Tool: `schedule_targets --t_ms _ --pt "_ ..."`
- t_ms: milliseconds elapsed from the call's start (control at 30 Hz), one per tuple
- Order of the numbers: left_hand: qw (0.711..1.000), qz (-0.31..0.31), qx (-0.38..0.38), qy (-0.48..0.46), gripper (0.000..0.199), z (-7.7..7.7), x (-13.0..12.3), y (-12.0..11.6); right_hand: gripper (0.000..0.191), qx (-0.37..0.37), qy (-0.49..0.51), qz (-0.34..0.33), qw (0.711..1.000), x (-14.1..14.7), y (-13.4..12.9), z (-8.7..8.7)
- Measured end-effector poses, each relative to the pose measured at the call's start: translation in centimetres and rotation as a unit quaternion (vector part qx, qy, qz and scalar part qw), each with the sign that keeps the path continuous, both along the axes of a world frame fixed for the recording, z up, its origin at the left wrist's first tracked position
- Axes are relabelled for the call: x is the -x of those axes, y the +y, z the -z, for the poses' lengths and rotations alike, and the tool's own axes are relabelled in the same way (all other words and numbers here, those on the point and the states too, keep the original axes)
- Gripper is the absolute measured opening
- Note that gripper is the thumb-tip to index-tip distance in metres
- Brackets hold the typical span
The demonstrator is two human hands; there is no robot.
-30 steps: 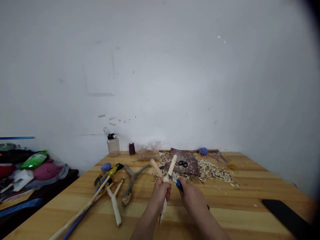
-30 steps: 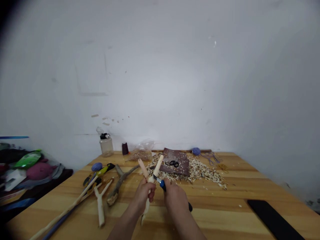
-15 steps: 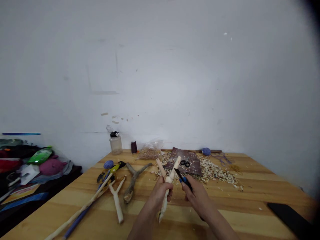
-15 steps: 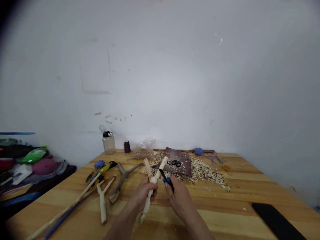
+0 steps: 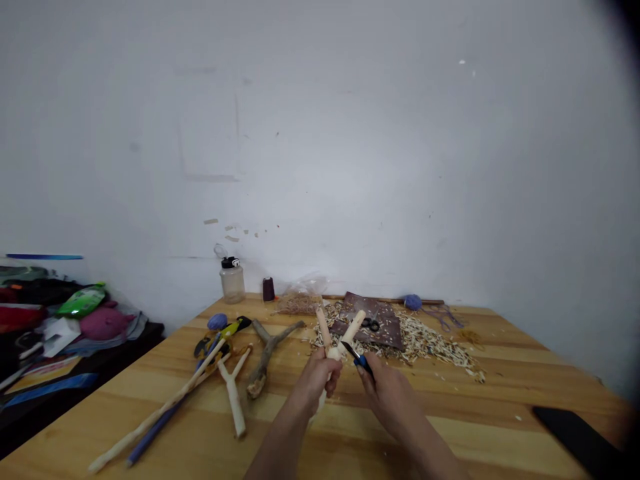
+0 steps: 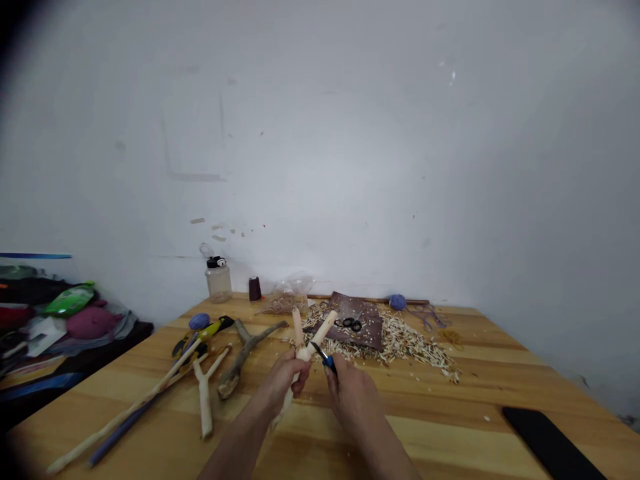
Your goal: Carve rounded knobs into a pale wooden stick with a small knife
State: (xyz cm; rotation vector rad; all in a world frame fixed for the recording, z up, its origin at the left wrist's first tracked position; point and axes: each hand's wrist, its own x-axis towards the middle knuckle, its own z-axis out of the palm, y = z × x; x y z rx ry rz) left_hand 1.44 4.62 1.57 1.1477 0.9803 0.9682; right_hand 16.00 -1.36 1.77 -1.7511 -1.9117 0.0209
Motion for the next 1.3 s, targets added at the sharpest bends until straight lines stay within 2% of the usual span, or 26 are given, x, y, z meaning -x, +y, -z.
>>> schedule_targets --t_ms 333,900,1300 --pt "0.999 0.012 0.031 -0.015 0.017 -0.28 0.11 -0.18 0.020 0.002 0.006 -0.009 1.000 0.07 0.27 0.39" --pt "0.999 0.025 0.035 -0.031 0.017 -0.39 0.08 -0.36 0.019 -0.015 -0.011 -0.007 1.000 0.28 0.11 0.26" --pt "0.999 0.021 0.031 -0.019 0.019 -0.32 0.07 -0.26 0.017 0.002 -0.046 0.022 0.999 0.45 0.07 0.21"
